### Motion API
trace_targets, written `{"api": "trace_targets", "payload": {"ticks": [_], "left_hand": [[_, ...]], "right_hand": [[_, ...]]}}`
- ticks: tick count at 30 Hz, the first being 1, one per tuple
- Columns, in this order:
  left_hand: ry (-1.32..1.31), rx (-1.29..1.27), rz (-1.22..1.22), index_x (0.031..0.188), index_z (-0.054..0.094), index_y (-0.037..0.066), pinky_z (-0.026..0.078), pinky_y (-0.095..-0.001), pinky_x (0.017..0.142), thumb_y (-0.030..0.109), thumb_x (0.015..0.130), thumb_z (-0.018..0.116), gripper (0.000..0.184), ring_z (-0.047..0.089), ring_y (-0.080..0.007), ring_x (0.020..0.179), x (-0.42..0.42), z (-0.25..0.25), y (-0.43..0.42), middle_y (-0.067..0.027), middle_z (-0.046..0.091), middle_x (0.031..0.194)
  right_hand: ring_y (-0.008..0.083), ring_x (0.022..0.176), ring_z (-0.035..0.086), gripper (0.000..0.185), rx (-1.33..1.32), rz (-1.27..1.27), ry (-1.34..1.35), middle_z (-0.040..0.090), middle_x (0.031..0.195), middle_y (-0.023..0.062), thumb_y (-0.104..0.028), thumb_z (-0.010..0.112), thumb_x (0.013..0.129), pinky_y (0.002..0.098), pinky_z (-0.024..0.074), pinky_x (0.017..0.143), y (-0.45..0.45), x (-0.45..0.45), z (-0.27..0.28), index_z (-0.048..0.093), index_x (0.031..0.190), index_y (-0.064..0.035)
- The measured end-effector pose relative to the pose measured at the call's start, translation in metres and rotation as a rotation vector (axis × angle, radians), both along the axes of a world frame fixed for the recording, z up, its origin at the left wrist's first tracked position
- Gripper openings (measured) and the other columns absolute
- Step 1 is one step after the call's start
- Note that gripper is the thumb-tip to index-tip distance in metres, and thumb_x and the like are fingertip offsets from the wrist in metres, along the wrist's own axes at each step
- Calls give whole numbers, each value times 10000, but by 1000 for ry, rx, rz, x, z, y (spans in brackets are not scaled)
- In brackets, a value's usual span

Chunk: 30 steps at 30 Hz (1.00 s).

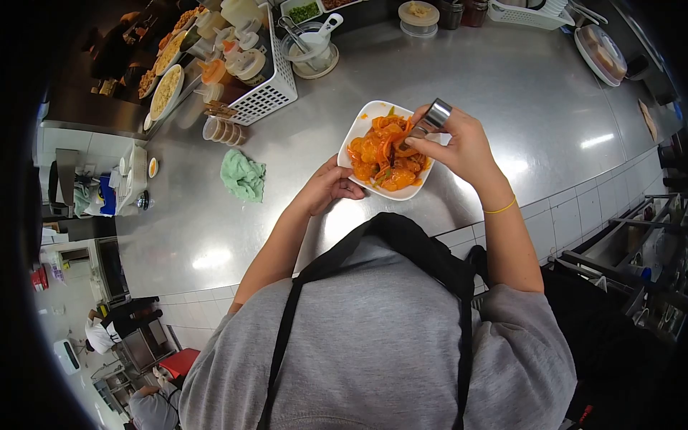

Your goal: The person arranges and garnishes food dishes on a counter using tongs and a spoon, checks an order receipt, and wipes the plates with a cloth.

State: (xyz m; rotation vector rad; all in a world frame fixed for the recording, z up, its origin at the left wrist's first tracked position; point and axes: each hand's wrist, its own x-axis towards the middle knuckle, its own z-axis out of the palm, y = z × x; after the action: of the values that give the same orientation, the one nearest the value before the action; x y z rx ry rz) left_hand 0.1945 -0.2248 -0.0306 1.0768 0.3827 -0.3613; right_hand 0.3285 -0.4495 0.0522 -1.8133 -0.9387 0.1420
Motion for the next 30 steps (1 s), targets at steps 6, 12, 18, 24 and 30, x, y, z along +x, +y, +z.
{"api": "trace_targets", "payload": {"ticks": [6, 12, 18, 24, 30], "left_hand": [[7, 5, -16, 1193, 328, 23, 540, -311, 691, 153, 844, 455, 393, 619, -196, 719, 0, -1, 2, -147, 549, 981], [7, 22, -20, 1195, 323, 19, 539, -310, 693, 152, 842, 453, 400, 620, -196, 718, 0, 0, 1, -146, 554, 966], [9, 20, -34, 1195, 315, 15, 537, -319, 701, 159, 838, 455, 410, 621, -199, 718, 1, 0, 2, -152, 552, 967], [10, 26, -24, 1195, 312, 13, 539, -321, 700, 160, 845, 450, 404, 620, -201, 720, 0, 3, 0, -154, 549, 969], [17, 15, -22, 1204, 312, 20, 539, -321, 701, 149, 848, 453, 404, 619, -202, 724, 1, 0, 2, -150, 542, 980]], "right_hand": [[126, 818, 599, 281, -44, 4, 111, 612, 877, 49, -86, 713, 693, 269, 494, 737, -3, 10, 3, 560, 922, -27], [141, 857, 586, 330, 11, 45, 338, 600, 946, 61, -64, 713, 680, 276, 483, 764, -38, 30, 5, 554, 967, -34], [134, 875, 578, 266, -155, 199, 232, 618, 928, 43, -72, 716, 677, 275, 470, 782, -28, 21, -3, 585, 907, -37], [131, 741, 615, 205, -58, 56, 166, 625, 785, 35, -103, 712, 686, 274, 513, 713, -26, 13, 4, 602, 842, -28], [142, 694, 615, 292, -49, -93, 167, 625, 770, 68, -145, 737, 668, 264, 520, 668, -9, 5, -8, 596, 856, 27]]}}
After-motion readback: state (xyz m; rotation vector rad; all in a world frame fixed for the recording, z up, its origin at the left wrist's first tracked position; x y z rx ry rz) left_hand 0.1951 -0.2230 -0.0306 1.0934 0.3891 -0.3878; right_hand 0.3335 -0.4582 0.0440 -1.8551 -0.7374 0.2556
